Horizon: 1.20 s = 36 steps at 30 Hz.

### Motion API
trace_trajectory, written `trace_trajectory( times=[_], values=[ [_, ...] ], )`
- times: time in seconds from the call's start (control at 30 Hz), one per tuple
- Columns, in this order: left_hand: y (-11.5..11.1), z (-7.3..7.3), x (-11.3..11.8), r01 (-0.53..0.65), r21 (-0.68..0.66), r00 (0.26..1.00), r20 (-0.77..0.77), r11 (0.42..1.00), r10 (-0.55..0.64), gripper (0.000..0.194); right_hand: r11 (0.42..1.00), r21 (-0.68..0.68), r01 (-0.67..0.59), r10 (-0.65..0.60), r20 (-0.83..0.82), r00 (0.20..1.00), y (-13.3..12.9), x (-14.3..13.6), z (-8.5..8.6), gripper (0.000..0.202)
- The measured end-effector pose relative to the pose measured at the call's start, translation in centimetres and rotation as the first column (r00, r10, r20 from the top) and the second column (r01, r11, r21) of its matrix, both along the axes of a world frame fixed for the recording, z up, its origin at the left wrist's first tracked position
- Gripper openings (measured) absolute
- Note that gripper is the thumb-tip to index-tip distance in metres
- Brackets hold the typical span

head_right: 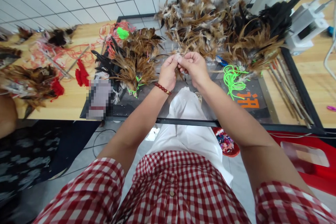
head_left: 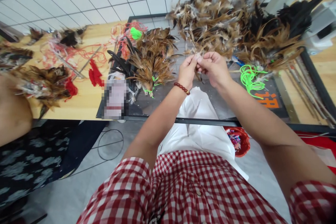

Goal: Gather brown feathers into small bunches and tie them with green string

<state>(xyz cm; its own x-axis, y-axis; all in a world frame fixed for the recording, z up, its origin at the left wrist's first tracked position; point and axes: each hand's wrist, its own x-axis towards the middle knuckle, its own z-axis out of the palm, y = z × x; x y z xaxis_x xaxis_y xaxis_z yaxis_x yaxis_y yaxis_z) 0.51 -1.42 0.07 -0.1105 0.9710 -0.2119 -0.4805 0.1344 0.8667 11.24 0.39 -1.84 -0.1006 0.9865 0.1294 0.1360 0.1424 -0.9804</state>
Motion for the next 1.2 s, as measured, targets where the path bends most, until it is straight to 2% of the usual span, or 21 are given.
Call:
trace_trajectory(
  times=[0.1, 0.2, 0.3, 0.4, 0.53, 0.63, 0.73, 0.8, 0.87, 0.93, 1.0, 1.13, 1.2],
  values=[
    [0.2, -0.3, -0.2, -0.051, 0.053, 0.997, -0.051, 0.997, 0.053, 0.020, 0.999, 0.046, 0.003, -0.007, 0.102, 0.995, 0.0, 0.4, 0.3, 0.055],
    [0.2, -0.2, -0.4, -0.071, 0.102, 0.995, -0.066, 0.992, 0.078, 0.022, 0.986, 0.169, -0.010, -0.015, 0.146, 0.989, -0.1, 1.0, 1.3, 0.057],
    [-0.1, 0.1, -0.4, 0.028, 0.109, 0.997, -0.080, 0.994, -0.020, 0.024, 0.970, 0.238, -0.045, 0.014, 0.131, 0.991, -0.5, 1.5, 2.5, 0.053],
    [-0.5, 0.6, -0.6, 0.150, 0.086, 0.985, -0.103, 0.985, -0.141, 0.024, 0.978, 0.202, -0.056, 0.038, 0.095, 0.995, -1.0, 1.6, 3.3, 0.045],
    [-0.8, 1.0, -1.0, 0.297, 0.057, 0.952, -0.097, 0.953, -0.291, 0.025, 0.989, 0.149, -0.013, 0.005, 0.057, 0.998, -1.2, 1.9, 3.6, 0.034],
    [-0.8, 1.1, -1.2, 0.338, 0.049, 0.940, -0.077, 0.940, -0.334, 0.022, 0.989, 0.146, 0.001, -0.012, 0.077, 0.997, -0.9, 2.0, 3.3, 0.034],
    [-0.8, 1.4, -1.2, 0.278, 0.028, 0.959, -0.072, 0.960, -0.275, 0.023, 0.989, 0.143, 0.044, -0.055, 0.074, 0.996, 0.1, 2.2, 2.8, 0.037],
    [-0.6, 1.8, -1.4, 0.183, 0.010, 0.982, -0.040, 0.983, -0.182, 0.025, 0.977, 0.174, 0.127, -0.143, 0.080, 0.987, 0.9, 2.8, 2.4, 0.037],
    [-0.3, 2.3, -1.8, 0.057, 0.005, 0.998, 0.005, 0.998, -0.057, 0.027, 0.955, 0.244, 0.170, -0.214, 0.167, 0.962, 1.6, 3.7, 2.1, 0.038],
    [0.1, 2.7, -2.4, -0.059, 0.010, 0.998, 0.037, 0.998, 0.058, 0.029, 0.951, 0.294, 0.100, -0.200, 0.335, 0.921, 1.8, 4.6, 1.8, 0.038],
    [0.5, 2.9, -3.0, -0.129, 0.009, 0.991, 0.040, 0.992, 0.128, 0.031, 0.960, 0.280, -0.007, -0.142, 0.508, 0.850, 1.4, 5.0, 1.5, 0.034],
    [0.8, 2.4, -3.2, -0.158, -0.031, 0.987, -0.003, 0.987, 0.158, 0.032, 0.960, 0.276, -0.047, -0.172, 0.712, 0.681, 0.4, 3.7, 0.4, 0.031],
    [0.7, 2.1, -2.9, -0.147, -0.055, 0.989, -0.018, 0.988, 0.146, 0.030, 0.949, 0.313, -0.038, -0.212, 0.722, 0.658, 0.3, 2.7, 0.1, 0.028]
  ],
)
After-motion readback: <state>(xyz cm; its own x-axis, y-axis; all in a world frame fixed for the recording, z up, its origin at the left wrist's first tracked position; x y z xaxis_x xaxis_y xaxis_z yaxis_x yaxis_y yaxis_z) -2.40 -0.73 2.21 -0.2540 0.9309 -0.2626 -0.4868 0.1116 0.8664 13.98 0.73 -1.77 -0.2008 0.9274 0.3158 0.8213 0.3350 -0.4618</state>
